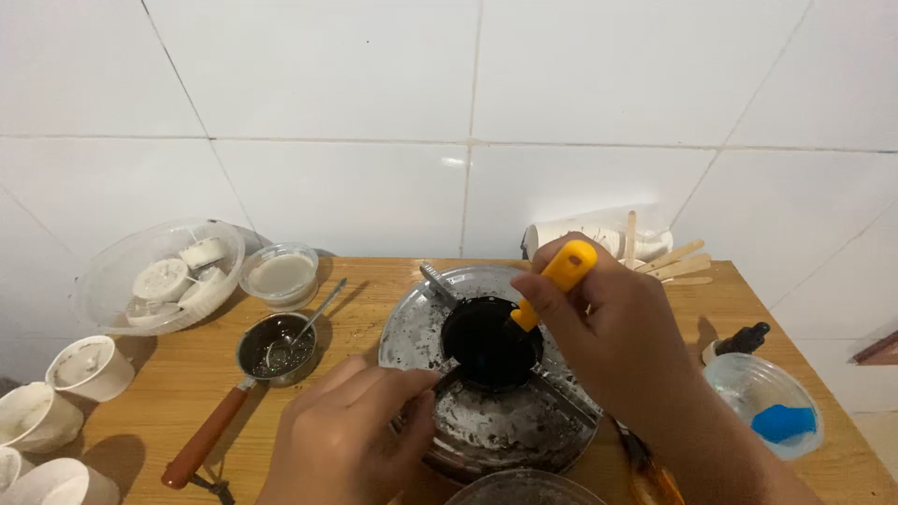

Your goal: Melt wax in a small metal cup over a portable burner and use scissors for preparation

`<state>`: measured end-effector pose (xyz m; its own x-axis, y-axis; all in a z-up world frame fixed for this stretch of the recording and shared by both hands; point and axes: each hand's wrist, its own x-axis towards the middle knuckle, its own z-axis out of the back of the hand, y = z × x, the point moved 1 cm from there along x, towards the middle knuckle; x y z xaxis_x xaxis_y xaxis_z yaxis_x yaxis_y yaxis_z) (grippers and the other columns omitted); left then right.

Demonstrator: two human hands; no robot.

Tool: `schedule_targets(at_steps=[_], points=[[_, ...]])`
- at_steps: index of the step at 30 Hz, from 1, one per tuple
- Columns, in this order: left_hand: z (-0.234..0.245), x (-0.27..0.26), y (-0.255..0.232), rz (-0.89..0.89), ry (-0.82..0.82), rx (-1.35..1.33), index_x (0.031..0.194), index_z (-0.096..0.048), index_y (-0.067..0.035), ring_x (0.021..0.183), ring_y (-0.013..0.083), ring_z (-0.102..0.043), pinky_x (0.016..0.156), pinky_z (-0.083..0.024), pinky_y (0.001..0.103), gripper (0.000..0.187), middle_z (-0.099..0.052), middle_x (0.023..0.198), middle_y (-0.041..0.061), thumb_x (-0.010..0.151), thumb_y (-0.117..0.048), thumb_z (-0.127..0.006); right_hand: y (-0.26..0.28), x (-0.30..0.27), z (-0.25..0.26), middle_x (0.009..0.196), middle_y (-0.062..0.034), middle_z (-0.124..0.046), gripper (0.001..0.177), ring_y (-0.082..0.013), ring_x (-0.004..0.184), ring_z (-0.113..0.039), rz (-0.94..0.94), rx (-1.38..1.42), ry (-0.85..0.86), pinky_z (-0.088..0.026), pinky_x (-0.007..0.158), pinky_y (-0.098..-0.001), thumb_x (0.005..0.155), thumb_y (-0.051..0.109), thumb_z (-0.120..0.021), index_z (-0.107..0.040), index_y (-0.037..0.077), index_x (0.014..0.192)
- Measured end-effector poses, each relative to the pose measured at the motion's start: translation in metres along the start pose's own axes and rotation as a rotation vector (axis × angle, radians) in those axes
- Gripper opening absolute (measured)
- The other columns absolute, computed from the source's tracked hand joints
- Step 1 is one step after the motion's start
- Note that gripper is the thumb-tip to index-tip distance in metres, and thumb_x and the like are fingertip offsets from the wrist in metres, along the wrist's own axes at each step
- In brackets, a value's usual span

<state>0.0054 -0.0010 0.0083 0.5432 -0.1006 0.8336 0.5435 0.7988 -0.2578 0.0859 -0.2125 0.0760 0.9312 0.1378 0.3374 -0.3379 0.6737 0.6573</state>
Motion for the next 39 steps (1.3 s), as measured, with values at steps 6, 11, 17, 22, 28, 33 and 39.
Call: schedule_targets(at_steps=[6,11,17,22,28,33,39], points=[[-0.001,-0.001,0.001,-0.003,-0.002,-0.008,0.091,-0.074,-0.016,0.061,0.0196,-0.060,0.052,-0.047,0.033,0.013,-0.071,0.072,-0.002,0.082,-0.008,-0.075,0.014,-0.007,0.015,0.053,0.0034,-0.067,0.022,-0.0112,0.046,-0.058,-0.004,-0.038,-0.082,-0.045,0.055,-0.0295,0.091,0.041,-0.065,-0.071,0.021,0.086],[0.005,0.003,-0.006,0.004,0.007,-0.041,0.091,-0.074,-0.013,0.062,0.0180,-0.061,0.050,-0.046,0.031,0.010,-0.072,0.073,-0.001,0.083,-0.007,-0.075,0.012,-0.010,0.019,0.064,0.0040,-0.058,0.024,-0.0092,0.047,-0.044,0.112,0.073,-0.123,-0.037,0.049,-0.0281,0.097,0.034,-0.065,-0.069,0.014,0.084],[0.003,0.001,-0.002,0.019,0.021,-0.034,0.092,-0.074,-0.015,0.064,0.0186,-0.064,0.052,-0.048,0.032,0.011,-0.073,0.075,-0.002,0.083,-0.009,-0.076,0.002,-0.003,0.001,0.046,0.0027,-0.059,0.023,-0.0101,0.042,-0.053,0.047,-0.007,-0.050,-0.044,0.052,-0.0286,0.092,0.043,-0.066,-0.070,0.020,0.088],[0.005,0.002,-0.005,0.039,0.011,-0.032,0.089,-0.074,-0.013,0.061,0.0193,-0.061,0.049,-0.045,0.033,0.008,-0.072,0.073,-0.002,0.083,-0.008,-0.074,0.008,-0.005,0.005,0.051,0.0053,-0.058,0.025,-0.0096,0.046,-0.048,0.055,-0.045,-0.020,-0.041,0.053,-0.0291,0.091,0.045,-0.066,-0.073,0.022,0.086],[0.004,0.000,-0.004,0.054,0.041,-0.040,0.093,-0.074,-0.016,0.066,0.0195,-0.063,0.053,-0.047,0.033,0.013,-0.072,0.076,-0.003,0.082,-0.011,-0.074,0.009,-0.007,0.010,0.053,0.0034,-0.065,0.019,-0.0102,0.046,-0.053,0.029,0.004,-0.115,-0.043,0.051,-0.0286,0.092,0.038,-0.067,-0.071,0.019,0.088],[0.005,0.002,-0.006,0.060,0.048,-0.034,0.093,-0.074,-0.016,0.066,0.0198,-0.064,0.053,-0.048,0.034,0.011,-0.073,0.077,-0.003,0.083,-0.012,-0.073,0.001,-0.004,0.002,0.052,0.0048,-0.055,0.022,-0.0121,0.049,-0.048,0.068,-0.046,-0.104,-0.042,0.056,-0.0299,0.091,0.042,-0.067,-0.071,0.021,0.087],[0.007,0.004,-0.008,0.069,0.068,-0.035,0.093,-0.075,-0.017,0.066,0.0202,-0.065,0.053,-0.048,0.034,0.013,-0.073,0.077,-0.002,0.081,-0.010,-0.073,-0.001,-0.002,-0.002,0.049,0.0047,-0.052,0.022,-0.0106,0.047,-0.046,0.052,-0.050,-0.032,-0.041,0.054,-0.0293,0.090,0.043,-0.068,-0.072,0.022,0.088]])
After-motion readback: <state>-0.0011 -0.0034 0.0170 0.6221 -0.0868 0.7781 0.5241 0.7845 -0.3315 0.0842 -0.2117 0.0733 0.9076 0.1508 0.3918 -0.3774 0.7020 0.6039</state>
